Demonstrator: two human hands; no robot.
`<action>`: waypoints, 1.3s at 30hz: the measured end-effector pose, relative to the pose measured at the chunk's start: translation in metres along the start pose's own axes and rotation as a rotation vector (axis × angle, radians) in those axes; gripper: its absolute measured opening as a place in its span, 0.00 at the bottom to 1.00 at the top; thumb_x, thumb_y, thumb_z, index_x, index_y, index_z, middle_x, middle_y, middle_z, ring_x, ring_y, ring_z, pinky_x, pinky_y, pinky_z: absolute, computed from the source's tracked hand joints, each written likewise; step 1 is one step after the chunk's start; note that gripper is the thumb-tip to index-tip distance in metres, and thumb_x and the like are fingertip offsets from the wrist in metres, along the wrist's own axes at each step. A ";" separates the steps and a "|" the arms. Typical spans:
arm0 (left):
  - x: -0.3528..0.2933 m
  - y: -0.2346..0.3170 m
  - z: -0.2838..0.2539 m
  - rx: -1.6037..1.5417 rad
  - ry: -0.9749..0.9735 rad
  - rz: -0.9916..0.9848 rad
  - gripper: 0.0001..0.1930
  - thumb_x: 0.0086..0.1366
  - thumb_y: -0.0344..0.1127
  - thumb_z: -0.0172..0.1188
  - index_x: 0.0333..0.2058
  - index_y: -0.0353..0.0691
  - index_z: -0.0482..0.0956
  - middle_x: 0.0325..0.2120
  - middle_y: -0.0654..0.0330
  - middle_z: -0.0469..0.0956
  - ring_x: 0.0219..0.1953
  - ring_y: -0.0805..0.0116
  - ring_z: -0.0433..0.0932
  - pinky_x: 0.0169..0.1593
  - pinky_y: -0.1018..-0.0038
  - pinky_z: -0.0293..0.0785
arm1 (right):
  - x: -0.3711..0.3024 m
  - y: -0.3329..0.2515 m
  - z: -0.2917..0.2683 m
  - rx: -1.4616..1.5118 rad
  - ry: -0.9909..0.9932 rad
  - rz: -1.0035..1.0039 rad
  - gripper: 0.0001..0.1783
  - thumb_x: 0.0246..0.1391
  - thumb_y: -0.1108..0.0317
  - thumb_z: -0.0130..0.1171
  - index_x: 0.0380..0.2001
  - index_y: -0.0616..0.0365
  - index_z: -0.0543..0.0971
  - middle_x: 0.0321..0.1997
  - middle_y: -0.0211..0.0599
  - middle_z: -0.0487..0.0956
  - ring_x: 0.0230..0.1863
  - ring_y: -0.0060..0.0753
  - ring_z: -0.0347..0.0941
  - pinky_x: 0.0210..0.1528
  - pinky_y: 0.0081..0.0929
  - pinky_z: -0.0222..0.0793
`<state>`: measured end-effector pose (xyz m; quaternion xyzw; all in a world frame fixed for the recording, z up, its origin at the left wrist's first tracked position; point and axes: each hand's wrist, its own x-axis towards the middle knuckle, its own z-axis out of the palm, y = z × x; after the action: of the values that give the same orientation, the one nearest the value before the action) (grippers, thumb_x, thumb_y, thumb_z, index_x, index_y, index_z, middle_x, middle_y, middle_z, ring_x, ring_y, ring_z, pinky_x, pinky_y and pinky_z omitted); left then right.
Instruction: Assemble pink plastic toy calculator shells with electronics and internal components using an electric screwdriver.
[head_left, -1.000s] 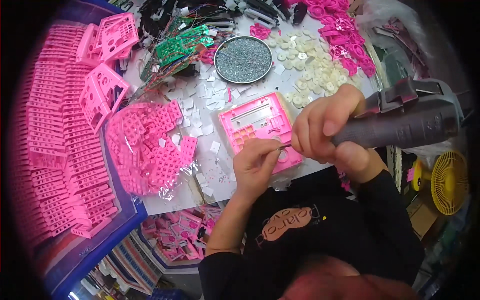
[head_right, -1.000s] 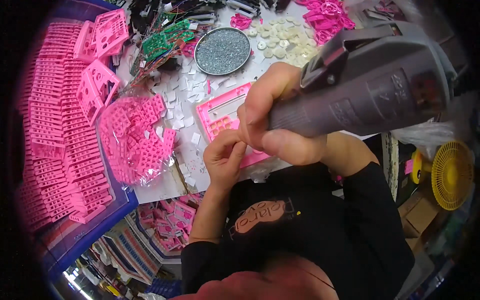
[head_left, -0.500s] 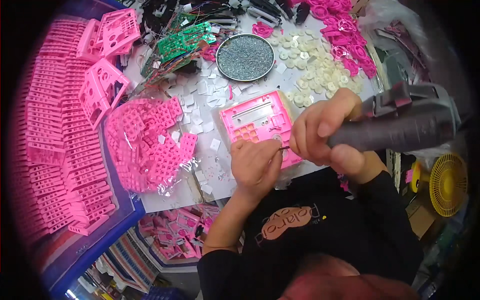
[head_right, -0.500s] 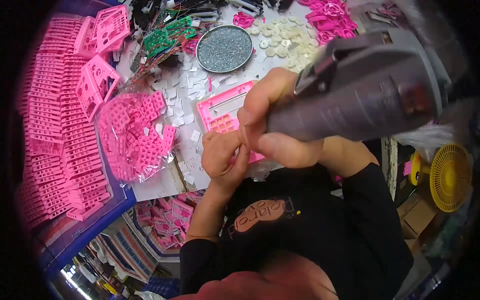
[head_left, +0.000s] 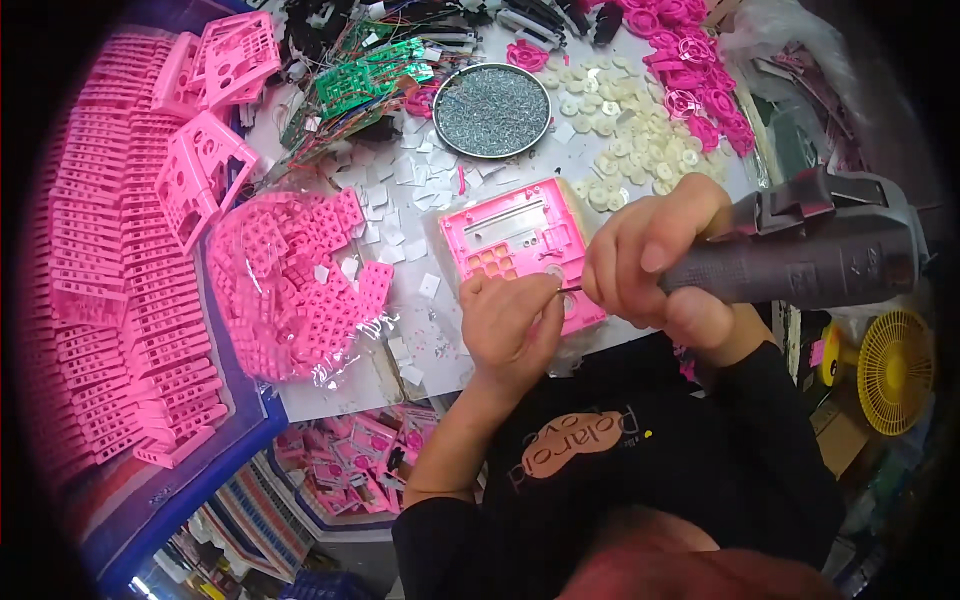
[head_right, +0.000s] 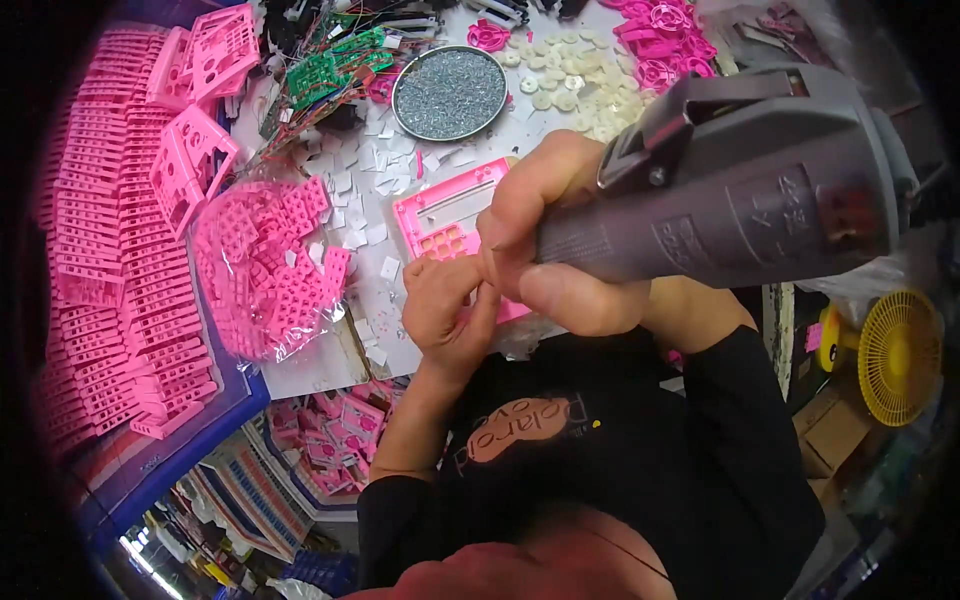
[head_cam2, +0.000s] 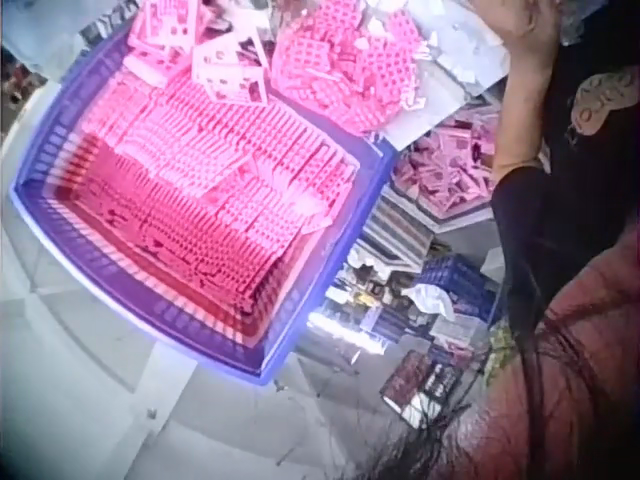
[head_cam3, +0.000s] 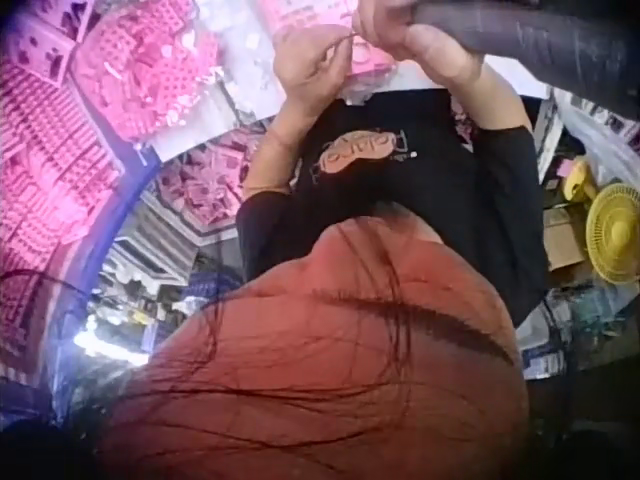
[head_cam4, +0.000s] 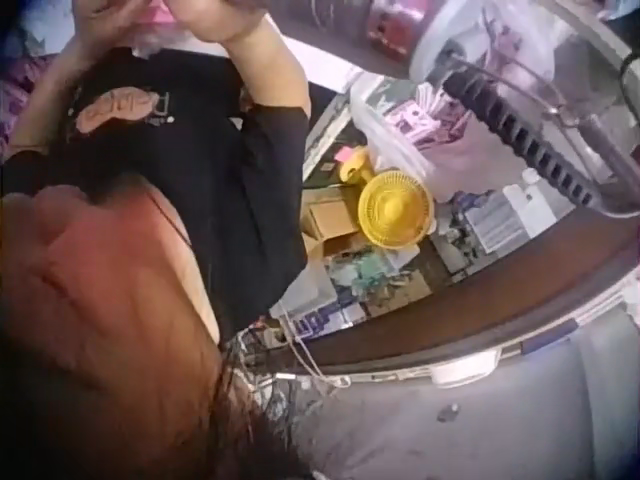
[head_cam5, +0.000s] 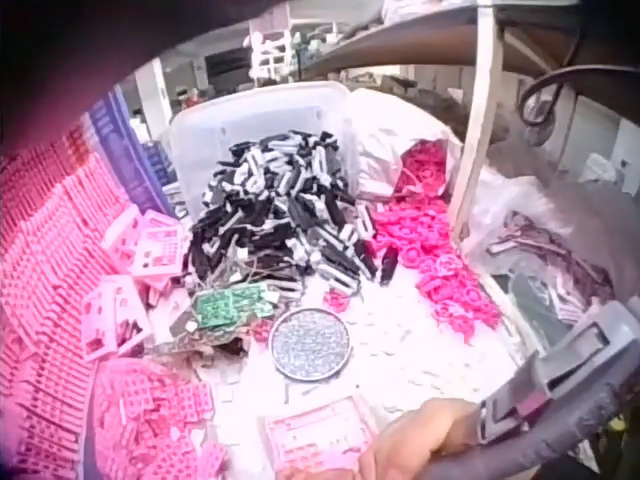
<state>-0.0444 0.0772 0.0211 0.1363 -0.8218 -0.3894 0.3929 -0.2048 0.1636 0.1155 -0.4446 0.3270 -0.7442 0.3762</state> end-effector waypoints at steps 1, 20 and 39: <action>0.001 0.000 -0.001 0.021 0.010 0.026 0.12 0.51 0.24 0.70 0.36 0.42 0.84 0.31 0.62 0.84 0.26 0.67 0.76 0.42 0.71 0.63 | 0.000 0.000 0.000 -0.003 0.006 0.000 0.17 0.59 0.60 0.64 0.42 0.50 0.67 0.18 0.25 0.69 0.18 0.24 0.65 0.22 0.26 0.62; -0.006 -0.006 -0.009 -0.030 -0.050 -0.089 0.10 0.57 0.25 0.70 0.38 0.42 0.85 0.35 0.64 0.85 0.32 0.70 0.80 0.44 0.70 0.64 | -0.004 0.007 -0.001 -0.004 0.035 -0.005 0.18 0.59 0.60 0.64 0.43 0.49 0.66 0.17 0.25 0.67 0.17 0.24 0.64 0.24 0.27 0.63; -0.013 0.002 -0.023 -0.595 -0.176 -0.631 0.08 0.67 0.24 0.60 0.43 0.34 0.84 0.37 0.57 0.85 0.33 0.69 0.81 0.36 0.74 0.75 | 0.005 -0.004 0.011 0.075 -0.063 -0.018 0.17 0.58 0.59 0.65 0.42 0.49 0.68 0.17 0.24 0.69 0.18 0.23 0.66 0.24 0.26 0.64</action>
<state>-0.0183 0.0729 0.0246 0.2277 -0.6224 -0.7202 0.2052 -0.1975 0.1599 0.1255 -0.4561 0.2829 -0.7450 0.3960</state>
